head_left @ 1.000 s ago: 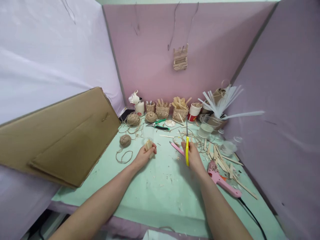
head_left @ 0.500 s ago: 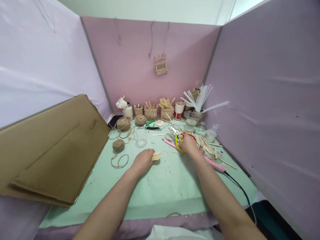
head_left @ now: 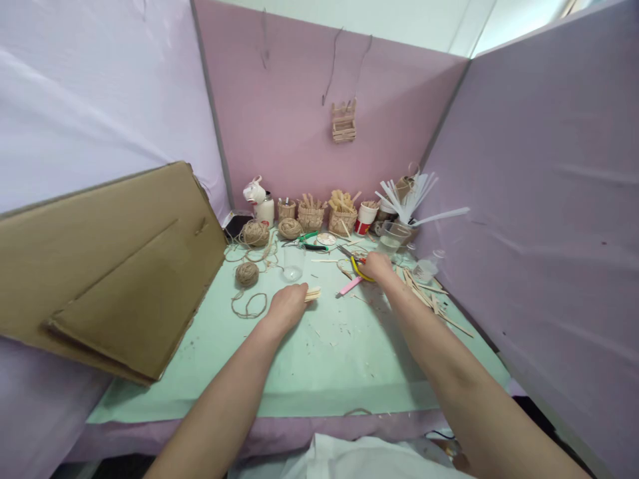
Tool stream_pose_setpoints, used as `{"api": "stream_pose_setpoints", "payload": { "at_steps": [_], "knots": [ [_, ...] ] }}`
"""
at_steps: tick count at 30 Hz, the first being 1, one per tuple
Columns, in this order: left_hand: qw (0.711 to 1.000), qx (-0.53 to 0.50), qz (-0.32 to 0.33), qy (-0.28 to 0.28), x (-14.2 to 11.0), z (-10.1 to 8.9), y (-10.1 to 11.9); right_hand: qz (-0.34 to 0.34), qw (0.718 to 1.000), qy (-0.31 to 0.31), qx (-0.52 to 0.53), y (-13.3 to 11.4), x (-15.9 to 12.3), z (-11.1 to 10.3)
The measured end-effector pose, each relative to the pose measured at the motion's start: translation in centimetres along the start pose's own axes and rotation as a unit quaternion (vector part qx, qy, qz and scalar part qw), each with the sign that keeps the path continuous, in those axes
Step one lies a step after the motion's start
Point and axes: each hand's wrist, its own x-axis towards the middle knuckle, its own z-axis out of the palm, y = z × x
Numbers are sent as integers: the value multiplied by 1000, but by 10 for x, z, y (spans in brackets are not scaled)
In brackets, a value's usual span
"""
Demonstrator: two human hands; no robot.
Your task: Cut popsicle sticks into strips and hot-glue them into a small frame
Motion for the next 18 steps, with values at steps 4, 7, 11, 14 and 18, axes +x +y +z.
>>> {"api": "stream_pose_setpoints", "payload": {
  "at_steps": [4, 7, 11, 14, 18],
  "knots": [
    [999, 7, -32, 7, -2, -3, -5, -71, 996, 33, 44, -20, -10, -15],
    [998, 10, -56, 11, -3, -5, -11, -193, 975, 21, 106, -55, -14, -22],
    [997, 6, -74, 11, -4, -6, -16, -302, 923, -14, 239, -107, -15, -13],
    [997, 1, -76, 5, -4, -6, -17, -303, 886, -18, 350, -130, -13, -2],
    [998, 1, -67, 15, -6, -8, -16, -256, 894, 14, 368, -127, -14, -1]
  ]
}}
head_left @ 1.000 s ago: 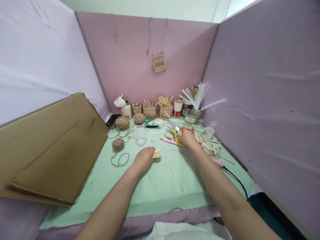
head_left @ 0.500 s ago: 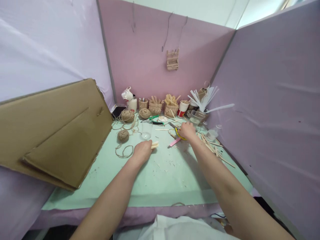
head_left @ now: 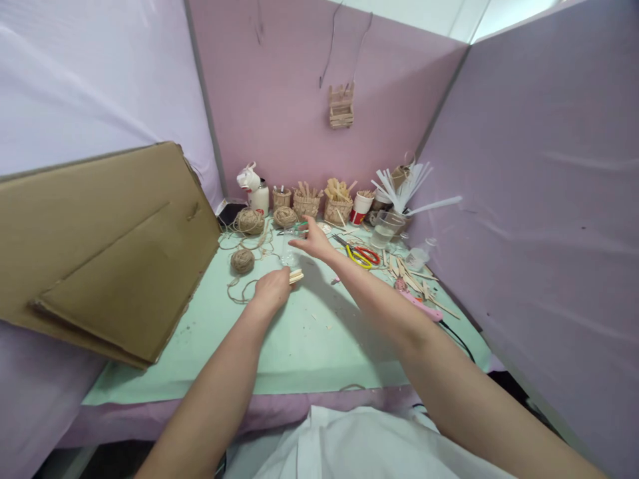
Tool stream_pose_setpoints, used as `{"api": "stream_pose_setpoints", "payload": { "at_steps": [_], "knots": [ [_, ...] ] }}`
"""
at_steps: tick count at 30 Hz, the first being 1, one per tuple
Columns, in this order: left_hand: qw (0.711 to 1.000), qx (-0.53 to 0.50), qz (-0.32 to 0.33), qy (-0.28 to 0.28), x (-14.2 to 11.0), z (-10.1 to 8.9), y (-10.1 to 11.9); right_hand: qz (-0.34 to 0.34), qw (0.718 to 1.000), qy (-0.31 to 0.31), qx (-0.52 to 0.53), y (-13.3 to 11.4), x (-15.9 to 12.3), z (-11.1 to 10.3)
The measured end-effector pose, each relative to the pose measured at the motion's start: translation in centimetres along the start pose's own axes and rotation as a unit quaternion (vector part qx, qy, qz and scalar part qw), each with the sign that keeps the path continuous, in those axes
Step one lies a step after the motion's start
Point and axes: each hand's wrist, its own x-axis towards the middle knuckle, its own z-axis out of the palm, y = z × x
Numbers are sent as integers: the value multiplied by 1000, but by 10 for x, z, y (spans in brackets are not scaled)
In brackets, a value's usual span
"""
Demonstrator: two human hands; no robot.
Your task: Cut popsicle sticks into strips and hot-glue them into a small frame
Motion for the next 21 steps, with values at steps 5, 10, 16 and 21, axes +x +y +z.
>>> {"api": "stream_pose_setpoints", "payload": {
  "at_steps": [5, 10, 16, 21],
  "knots": [
    [1000, 12, -22, -2, 2, -2, -1, -1, 999, 42, 0, -1, -57, -46],
    [999, 32, -24, 9, 12, 4, 4, 19, 999, 4, 34, -3, -131, -66],
    [999, 8, 19, 44, 20, 13, 10, 9, 996, 34, 80, 14, -145, -35],
    [995, -11, 76, 71, 21, 14, 2, 10, 991, 45, 123, 16, -146, -25]
  ]
}}
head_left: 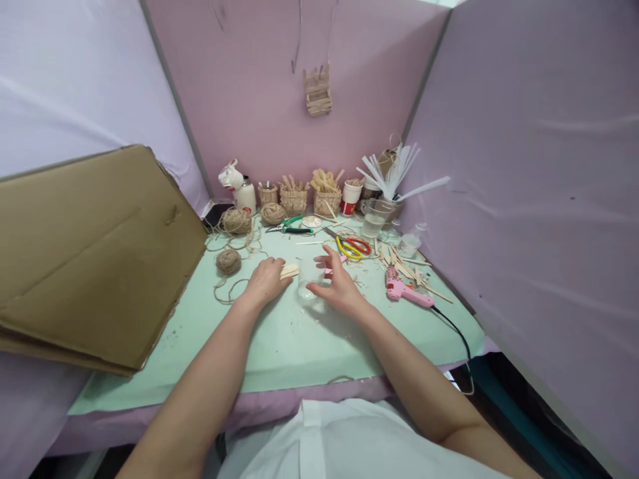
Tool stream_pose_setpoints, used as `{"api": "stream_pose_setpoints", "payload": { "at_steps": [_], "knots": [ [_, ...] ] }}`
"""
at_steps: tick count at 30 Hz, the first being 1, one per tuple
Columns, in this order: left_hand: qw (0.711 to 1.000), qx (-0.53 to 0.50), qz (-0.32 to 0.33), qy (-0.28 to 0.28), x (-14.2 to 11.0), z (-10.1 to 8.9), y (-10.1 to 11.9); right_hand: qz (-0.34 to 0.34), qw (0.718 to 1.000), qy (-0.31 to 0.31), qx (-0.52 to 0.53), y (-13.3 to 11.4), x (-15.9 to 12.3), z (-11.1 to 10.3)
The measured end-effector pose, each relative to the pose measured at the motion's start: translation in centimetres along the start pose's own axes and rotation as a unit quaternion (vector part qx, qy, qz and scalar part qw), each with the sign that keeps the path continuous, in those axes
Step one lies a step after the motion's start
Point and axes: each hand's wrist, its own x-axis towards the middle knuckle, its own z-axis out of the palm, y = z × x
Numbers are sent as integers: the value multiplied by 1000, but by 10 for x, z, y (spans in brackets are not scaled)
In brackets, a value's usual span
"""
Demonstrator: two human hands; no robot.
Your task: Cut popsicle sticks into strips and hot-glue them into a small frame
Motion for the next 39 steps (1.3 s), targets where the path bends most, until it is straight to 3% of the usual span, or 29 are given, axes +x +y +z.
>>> {"api": "stream_pose_setpoints", "payload": {
  "at_steps": [4, 8, 17, 20, 24, 28, 32, 36, 39],
  "knots": [
    [1000, -22, 10, -9, 2, -3, -7, -4, 1000, 12, 9, -3, -8, -4],
    [1000, -27, -4, -12, 2, -8, -11, -5, 1000, 23, -14, -2, -23, -22],
    [999, -22, -16, 29, 3, -7, -11, 62, 980, 48, -182, 0, -52, -108],
    [997, -28, -34, 56, 6, -6, -12, 145, 949, 37, -279, 3, -58, -143],
    [984, -78, -77, 143, 8, -7, -11, 270, 876, -8, -399, 15, -68, -175],
    [951, -192, -108, 216, 6, -12, -9, 271, 871, -19, -409, 33, -68, -176],
    [926, -295, -102, 213, 5, -13, -9, 252, 877, -18, -408, 50, -63, -165],
    [932, -293, -107, 186, 6, -11, -11, 241, 881, -4, -407, 58, -62, -162],
    [943, -240, -116, 200, 5, -12, -11, 223, 890, -2, -397, 57, -63, -163]
  ]
}}
